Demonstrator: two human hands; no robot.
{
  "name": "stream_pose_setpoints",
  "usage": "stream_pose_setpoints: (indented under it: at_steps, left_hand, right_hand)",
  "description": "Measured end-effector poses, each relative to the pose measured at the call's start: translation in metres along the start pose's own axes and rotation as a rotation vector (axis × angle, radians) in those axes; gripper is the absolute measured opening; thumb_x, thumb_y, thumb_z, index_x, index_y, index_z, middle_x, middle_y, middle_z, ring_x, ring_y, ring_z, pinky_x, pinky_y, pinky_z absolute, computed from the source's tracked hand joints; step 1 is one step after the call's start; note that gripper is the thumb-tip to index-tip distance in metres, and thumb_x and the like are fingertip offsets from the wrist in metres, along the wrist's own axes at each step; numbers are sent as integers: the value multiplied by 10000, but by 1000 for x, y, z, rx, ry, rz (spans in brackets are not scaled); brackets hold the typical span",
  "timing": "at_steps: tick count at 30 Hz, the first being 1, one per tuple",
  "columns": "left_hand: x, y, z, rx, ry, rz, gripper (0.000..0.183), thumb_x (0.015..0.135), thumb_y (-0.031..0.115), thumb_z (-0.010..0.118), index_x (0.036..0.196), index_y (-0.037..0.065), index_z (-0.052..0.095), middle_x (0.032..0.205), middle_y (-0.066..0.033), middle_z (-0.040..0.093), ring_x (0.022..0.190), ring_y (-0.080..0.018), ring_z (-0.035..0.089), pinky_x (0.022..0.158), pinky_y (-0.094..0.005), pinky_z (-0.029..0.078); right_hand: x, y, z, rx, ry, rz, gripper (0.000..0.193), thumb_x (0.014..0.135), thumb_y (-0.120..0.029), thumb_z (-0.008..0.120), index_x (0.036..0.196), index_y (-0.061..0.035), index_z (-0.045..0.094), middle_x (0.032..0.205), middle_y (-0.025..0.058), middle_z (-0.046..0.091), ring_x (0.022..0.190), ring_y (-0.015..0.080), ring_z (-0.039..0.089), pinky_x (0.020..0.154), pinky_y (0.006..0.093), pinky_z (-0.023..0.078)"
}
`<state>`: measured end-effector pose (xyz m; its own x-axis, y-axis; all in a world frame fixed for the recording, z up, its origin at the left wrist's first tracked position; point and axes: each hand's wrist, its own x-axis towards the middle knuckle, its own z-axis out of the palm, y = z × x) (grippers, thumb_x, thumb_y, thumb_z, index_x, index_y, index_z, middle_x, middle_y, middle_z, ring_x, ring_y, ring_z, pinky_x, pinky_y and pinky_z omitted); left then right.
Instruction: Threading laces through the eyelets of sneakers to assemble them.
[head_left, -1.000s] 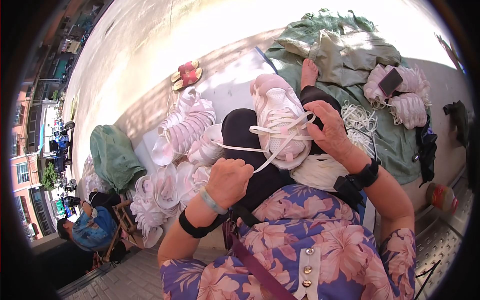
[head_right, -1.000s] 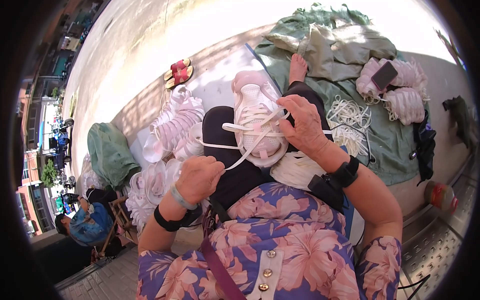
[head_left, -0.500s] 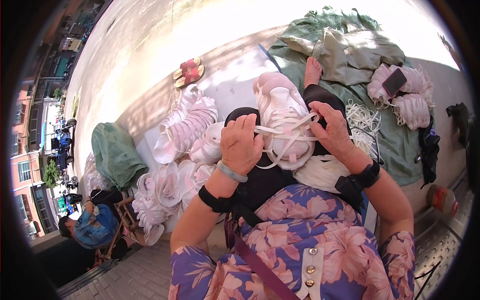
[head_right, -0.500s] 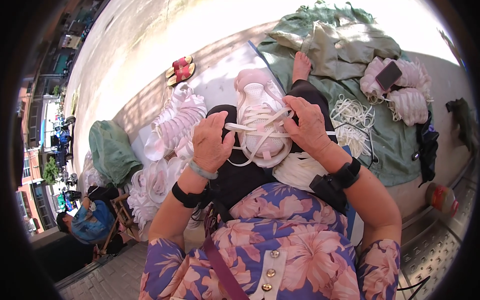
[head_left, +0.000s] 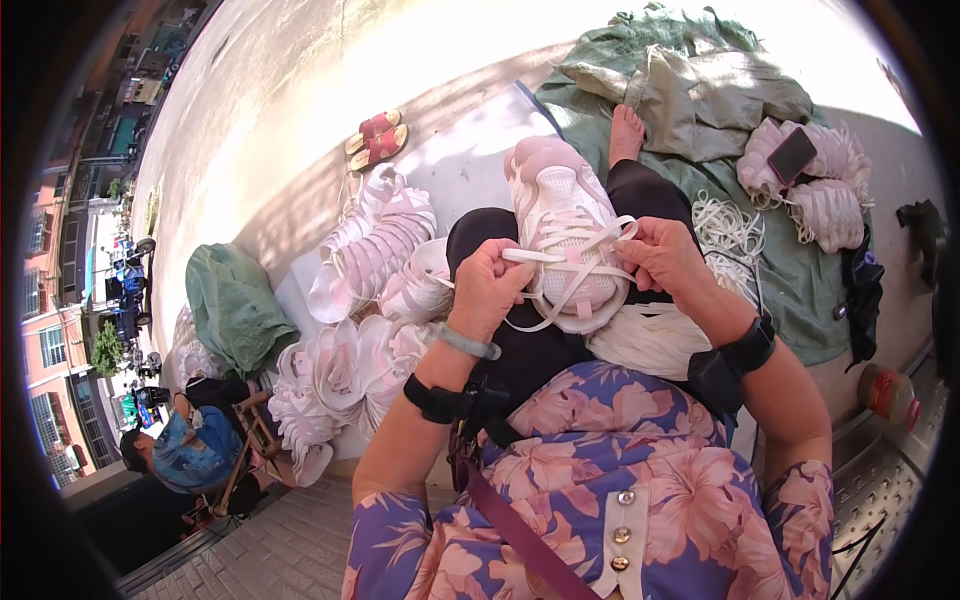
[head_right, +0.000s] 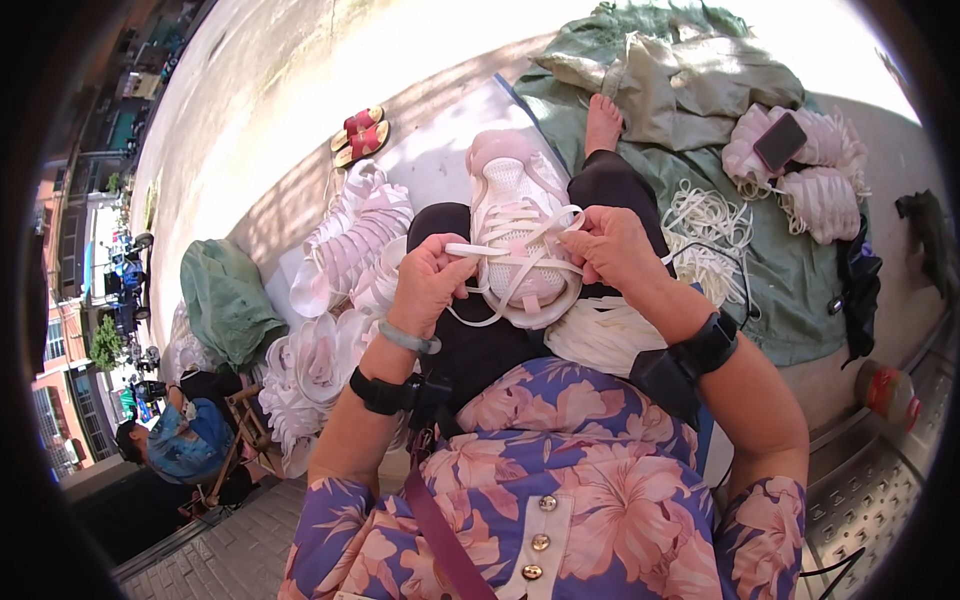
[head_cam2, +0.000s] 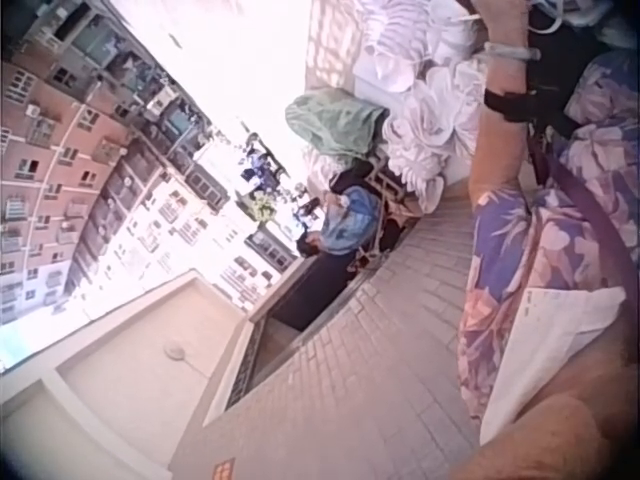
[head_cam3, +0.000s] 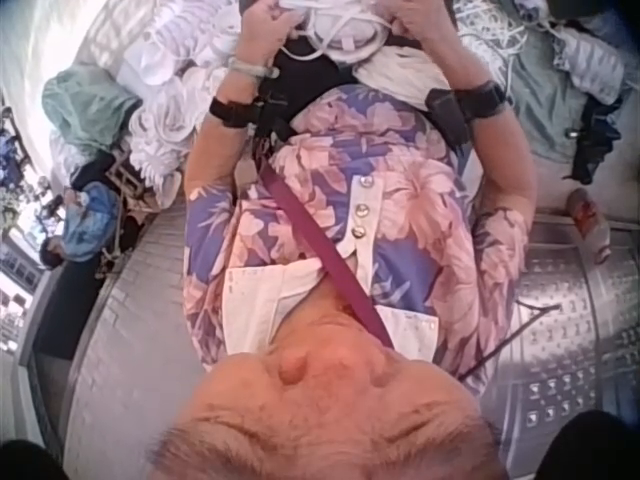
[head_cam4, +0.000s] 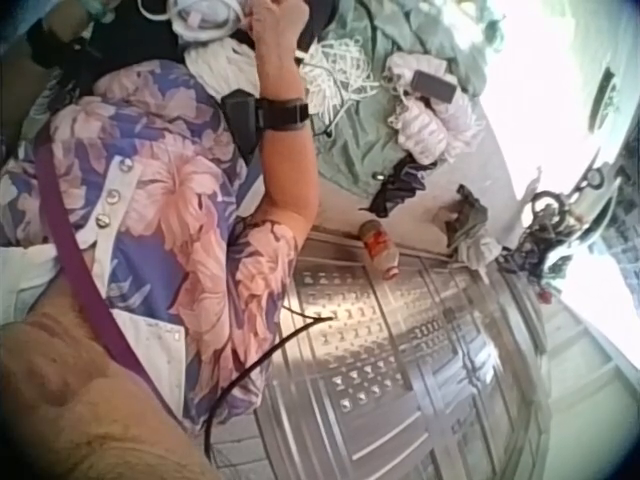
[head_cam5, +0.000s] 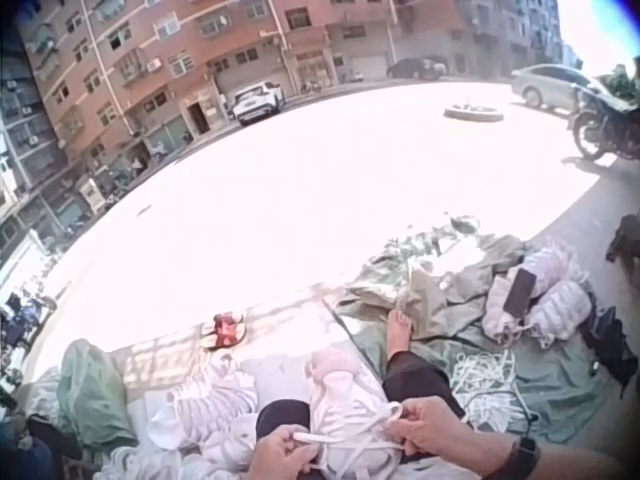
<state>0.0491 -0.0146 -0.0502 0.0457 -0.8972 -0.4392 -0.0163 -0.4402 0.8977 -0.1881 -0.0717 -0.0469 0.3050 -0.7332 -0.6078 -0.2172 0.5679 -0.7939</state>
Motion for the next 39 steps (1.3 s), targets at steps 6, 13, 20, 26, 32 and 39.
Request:
stream_pose_setpoints:
  at_steps: [6, 13, 20, 26, 32, 39]
  left_hand:
    - [1, 7, -2, 23, -17, -58, 153, 842, 155, 631, 920, 38, 573, 727, -14, 617, 504, -25, 498, 426, -143, 352]
    - [11, -1, 9, 121, -47, -5, 108, 854, 169, 617, 832, 72, 576, 674, 15, 573, 473, -29, 461, 410, -162, 337]
    - [4, -8, -10, 185, 2, 18, 91, 846, 85, 600, 779, 28, 577, 612, -14, 570, 428, -49, 472, 379, -174, 347]
    - [15, -11, -4, 201, -38, 6, 124, 840, 126, 612, 752, 58, 557, 549, -13, 543, 382, -62, 465, 337, -183, 340]
    - [4, 9, 9, 390, -83, 90, 105, 854, 137, 578, 820, 39, 591, 602, -25, 531, 468, -82, 481, 404, -226, 380]
    - [3, 5, 2, 373, -73, 127, 145, 865, 160, 586, 784, 40, 582, 577, -10, 533, 423, -68, 455, 371, -211, 355]
  right_hand:
    - [17, 20, 12, -115, 129, -374, 122, 796, -119, 638, 787, -14, 578, 610, 61, 574, 492, 151, 553, 428, 285, 420]
    - [29, -6, -15, -245, 397, -701, 125, 816, -72, 553, 926, -24, 590, 689, 46, 586, 622, 131, 605, 545, 271, 468]
    - [44, 3, 38, 632, -72, -314, 183, 899, -187, 532, 826, -33, 598, 665, -29, 538, 546, 38, 489, 493, 192, 396]
    - [44, -2, 6, -515, 414, -1062, 155, 765, -169, 577, 723, -20, 576, 624, 121, 521, 570, 223, 572, 542, 337, 443]
    - [56, -22, -3, 230, 276, -671, 170, 789, -169, 562, 682, -41, 531, 575, 69, 517, 467, 192, 520, 474, 333, 430]
    - [65, -5, 7, 94, 47, -719, 530, 921, -390, 351, 561, -40, 521, 504, 61, 515, 475, 158, 523, 464, 305, 397]
